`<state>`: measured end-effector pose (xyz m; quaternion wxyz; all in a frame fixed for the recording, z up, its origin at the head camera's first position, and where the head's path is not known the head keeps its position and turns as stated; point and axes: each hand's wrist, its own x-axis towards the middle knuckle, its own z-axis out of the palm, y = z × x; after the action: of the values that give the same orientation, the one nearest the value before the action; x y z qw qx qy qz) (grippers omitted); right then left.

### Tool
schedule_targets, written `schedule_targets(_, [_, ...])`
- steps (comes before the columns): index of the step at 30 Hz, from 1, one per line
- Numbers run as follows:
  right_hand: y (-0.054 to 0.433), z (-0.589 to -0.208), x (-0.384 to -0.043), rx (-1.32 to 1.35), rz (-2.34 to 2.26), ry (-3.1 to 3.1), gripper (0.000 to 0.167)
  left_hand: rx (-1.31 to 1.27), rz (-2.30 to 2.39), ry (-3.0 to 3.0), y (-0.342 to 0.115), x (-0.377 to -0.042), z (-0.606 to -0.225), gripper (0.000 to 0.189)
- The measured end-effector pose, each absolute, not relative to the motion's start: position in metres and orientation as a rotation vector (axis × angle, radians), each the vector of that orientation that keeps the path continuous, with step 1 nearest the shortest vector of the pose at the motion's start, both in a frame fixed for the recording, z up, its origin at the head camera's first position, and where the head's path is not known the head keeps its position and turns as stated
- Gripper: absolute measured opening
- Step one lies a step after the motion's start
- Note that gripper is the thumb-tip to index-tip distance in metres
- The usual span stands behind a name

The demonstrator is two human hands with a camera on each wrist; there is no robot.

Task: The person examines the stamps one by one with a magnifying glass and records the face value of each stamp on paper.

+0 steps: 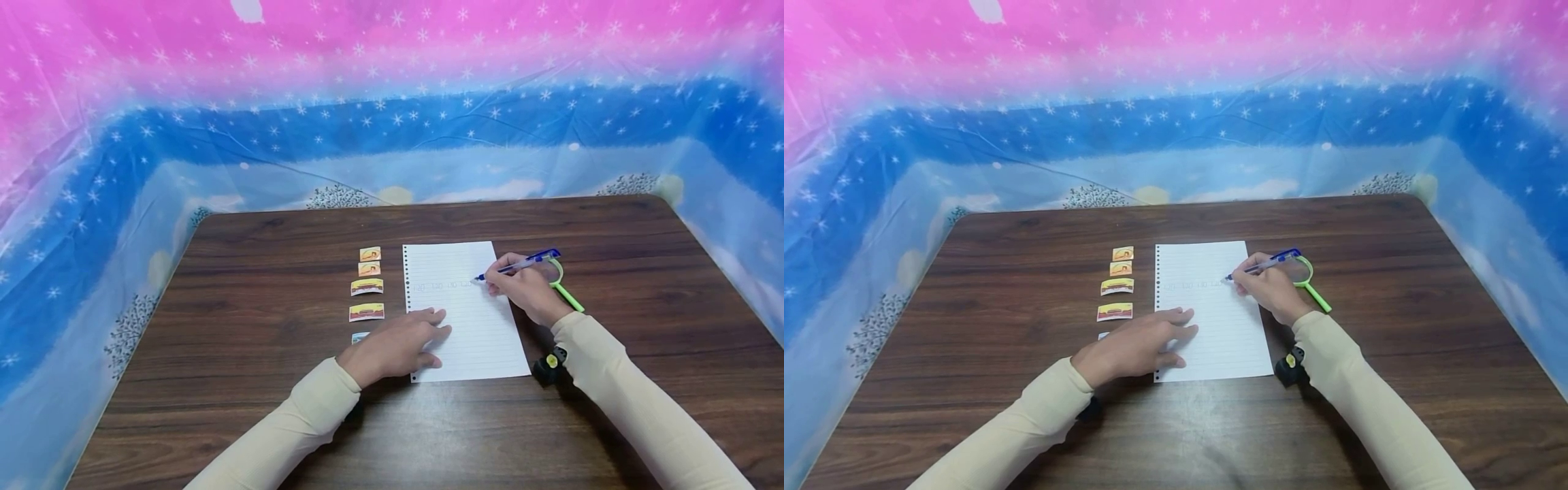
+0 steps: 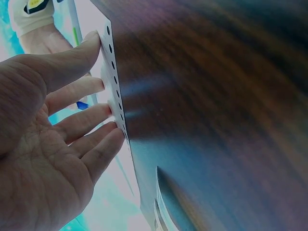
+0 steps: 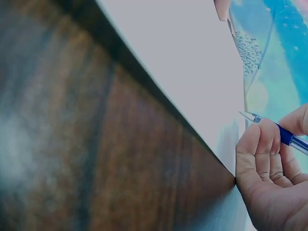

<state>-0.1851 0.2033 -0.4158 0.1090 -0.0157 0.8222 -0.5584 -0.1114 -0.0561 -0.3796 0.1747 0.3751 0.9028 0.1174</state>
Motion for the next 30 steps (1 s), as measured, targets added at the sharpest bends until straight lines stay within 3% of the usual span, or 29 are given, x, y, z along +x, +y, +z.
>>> schedule_targets(13, [0.208, -0.412, -0.184, 0.024, -1.704, 2.337, 0.027, 1.052, 0.326, 2.557, -0.055, -0.113, -0.379, 0.059])
schedule_targets(30, [0.221, -0.396, -0.174, -0.078, -1.933, 2.316, 0.037, 0.962, 0.7, 2.657, -0.077, -0.139, -0.357, 0.036])
